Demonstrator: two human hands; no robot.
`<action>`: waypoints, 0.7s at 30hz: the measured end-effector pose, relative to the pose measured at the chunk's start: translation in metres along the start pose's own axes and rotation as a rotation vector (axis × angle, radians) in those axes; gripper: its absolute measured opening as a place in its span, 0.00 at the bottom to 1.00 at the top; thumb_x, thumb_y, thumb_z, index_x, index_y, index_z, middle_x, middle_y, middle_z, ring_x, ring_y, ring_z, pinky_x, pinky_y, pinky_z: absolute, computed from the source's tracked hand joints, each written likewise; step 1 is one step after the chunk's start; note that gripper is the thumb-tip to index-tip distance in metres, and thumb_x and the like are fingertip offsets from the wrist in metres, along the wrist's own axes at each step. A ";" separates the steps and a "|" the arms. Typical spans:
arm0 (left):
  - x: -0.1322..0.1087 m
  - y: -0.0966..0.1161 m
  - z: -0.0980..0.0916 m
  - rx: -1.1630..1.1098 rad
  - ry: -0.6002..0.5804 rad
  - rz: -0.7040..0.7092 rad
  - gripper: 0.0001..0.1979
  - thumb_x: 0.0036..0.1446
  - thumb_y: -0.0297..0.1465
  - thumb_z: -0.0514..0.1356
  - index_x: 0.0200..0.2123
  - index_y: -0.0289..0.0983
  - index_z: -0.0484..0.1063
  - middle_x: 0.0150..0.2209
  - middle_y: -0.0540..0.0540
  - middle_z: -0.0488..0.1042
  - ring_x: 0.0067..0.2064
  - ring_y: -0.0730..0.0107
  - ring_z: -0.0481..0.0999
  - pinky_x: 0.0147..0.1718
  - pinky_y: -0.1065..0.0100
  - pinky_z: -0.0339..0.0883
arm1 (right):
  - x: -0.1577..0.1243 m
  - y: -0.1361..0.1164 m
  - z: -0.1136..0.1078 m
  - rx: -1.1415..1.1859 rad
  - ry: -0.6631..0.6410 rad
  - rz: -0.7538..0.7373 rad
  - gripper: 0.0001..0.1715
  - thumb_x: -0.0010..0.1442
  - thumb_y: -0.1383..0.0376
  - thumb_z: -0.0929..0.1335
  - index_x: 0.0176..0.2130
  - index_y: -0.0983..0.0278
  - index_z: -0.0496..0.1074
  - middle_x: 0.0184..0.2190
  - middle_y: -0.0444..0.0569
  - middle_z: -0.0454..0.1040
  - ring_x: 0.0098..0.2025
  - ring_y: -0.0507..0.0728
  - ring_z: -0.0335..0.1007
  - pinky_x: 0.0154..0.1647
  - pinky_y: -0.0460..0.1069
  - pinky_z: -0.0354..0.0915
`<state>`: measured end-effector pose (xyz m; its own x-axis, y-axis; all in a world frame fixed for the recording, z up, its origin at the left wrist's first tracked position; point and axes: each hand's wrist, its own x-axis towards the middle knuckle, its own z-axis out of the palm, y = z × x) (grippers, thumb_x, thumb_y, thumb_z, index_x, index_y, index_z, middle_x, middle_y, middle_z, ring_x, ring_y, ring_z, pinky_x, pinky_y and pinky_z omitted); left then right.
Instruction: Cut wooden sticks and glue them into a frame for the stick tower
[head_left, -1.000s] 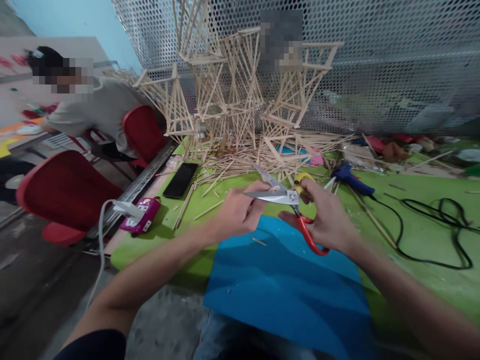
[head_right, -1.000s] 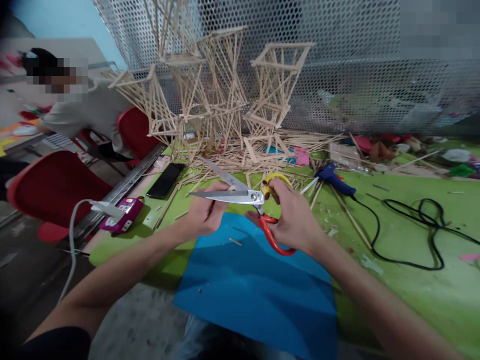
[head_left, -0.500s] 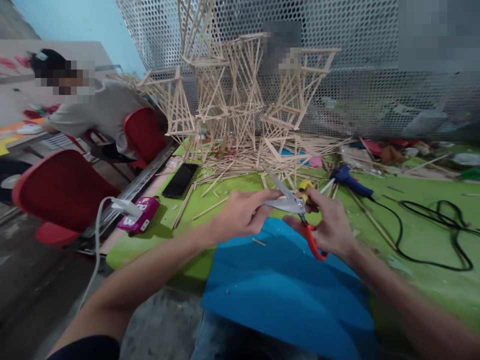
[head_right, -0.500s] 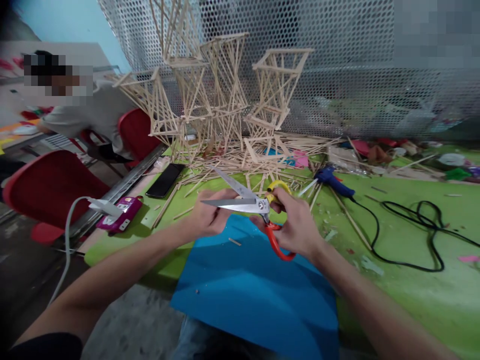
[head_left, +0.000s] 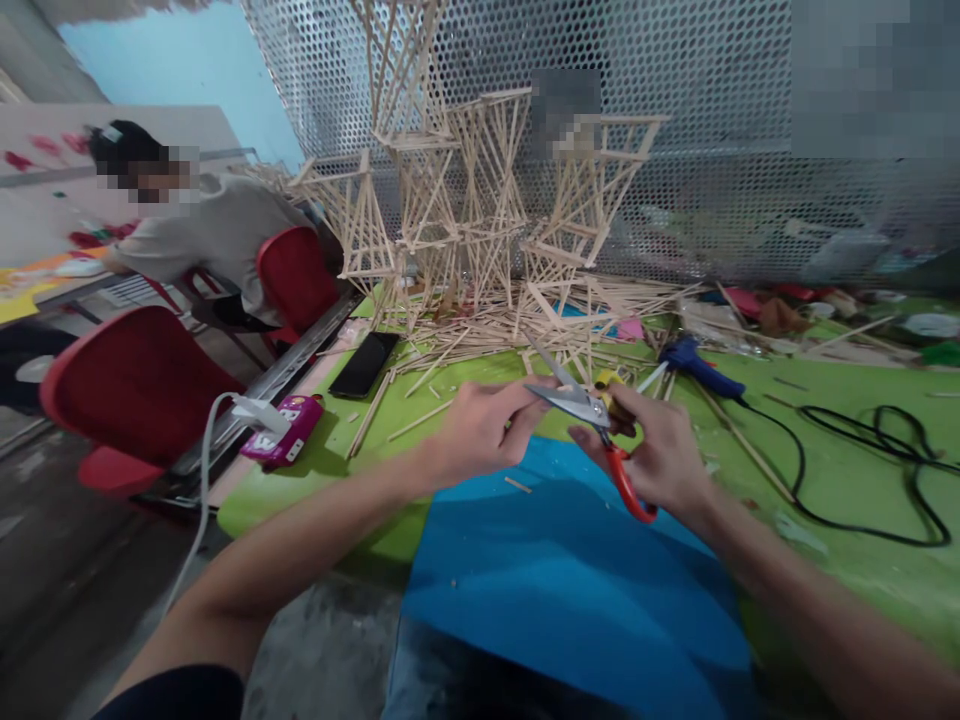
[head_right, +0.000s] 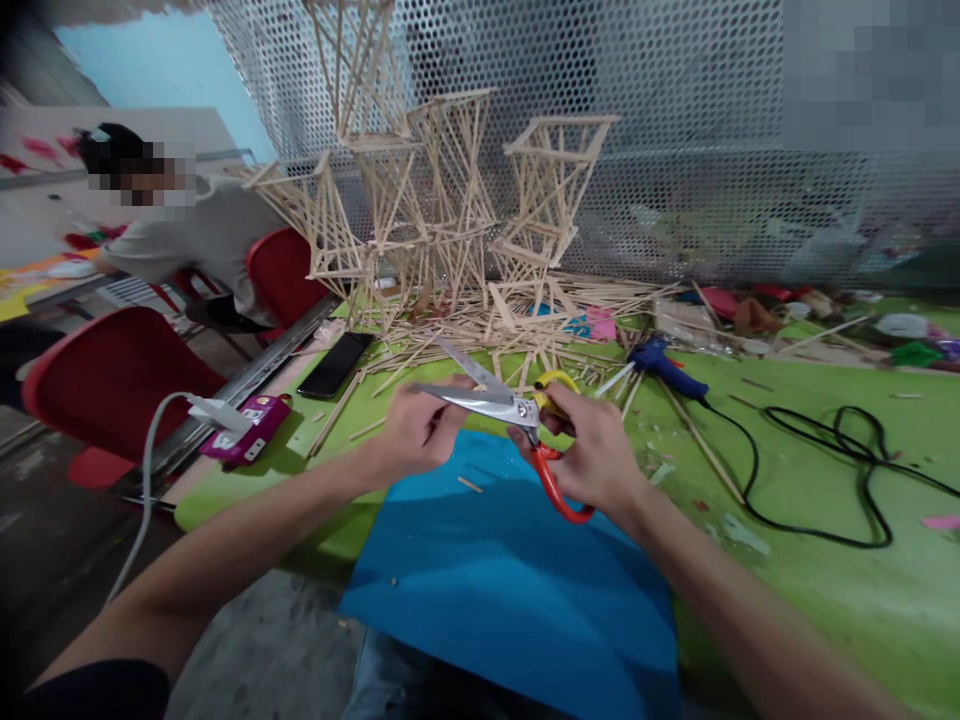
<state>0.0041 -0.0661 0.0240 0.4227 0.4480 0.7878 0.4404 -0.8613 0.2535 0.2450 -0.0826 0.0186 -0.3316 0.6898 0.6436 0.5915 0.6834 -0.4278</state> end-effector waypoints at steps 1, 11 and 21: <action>0.001 0.001 -0.001 0.008 0.002 -0.011 0.18 0.79 0.35 0.49 0.46 0.36 0.79 0.27 0.50 0.77 0.20 0.77 0.66 0.22 0.70 0.54 | 0.000 0.001 0.000 -0.013 0.005 -0.013 0.19 0.60 0.63 0.74 0.31 0.57 0.58 0.22 0.38 0.63 0.21 0.49 0.57 0.25 0.47 0.54; 0.014 0.002 -0.012 -0.032 -0.004 -0.118 0.20 0.80 0.38 0.51 0.47 0.35 0.80 0.28 0.50 0.77 0.23 0.77 0.68 0.25 0.71 0.56 | -0.003 0.013 -0.004 0.009 -0.136 0.043 0.16 0.63 0.67 0.70 0.27 0.60 0.61 0.20 0.38 0.59 0.21 0.48 0.50 0.24 0.48 0.51; 0.019 -0.007 -0.007 -0.114 -0.095 -0.243 0.21 0.81 0.40 0.49 0.46 0.36 0.79 0.32 0.48 0.77 0.26 0.74 0.69 0.28 0.71 0.60 | 0.003 0.024 -0.003 0.039 -0.235 0.199 0.17 0.65 0.58 0.71 0.28 0.62 0.68 0.19 0.39 0.62 0.21 0.49 0.51 0.24 0.49 0.50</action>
<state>0.0040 -0.0535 0.0408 0.3898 0.6607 0.6415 0.4482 -0.7446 0.4946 0.2603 -0.0644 0.0121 -0.3754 0.8444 0.3822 0.6349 0.5347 -0.5577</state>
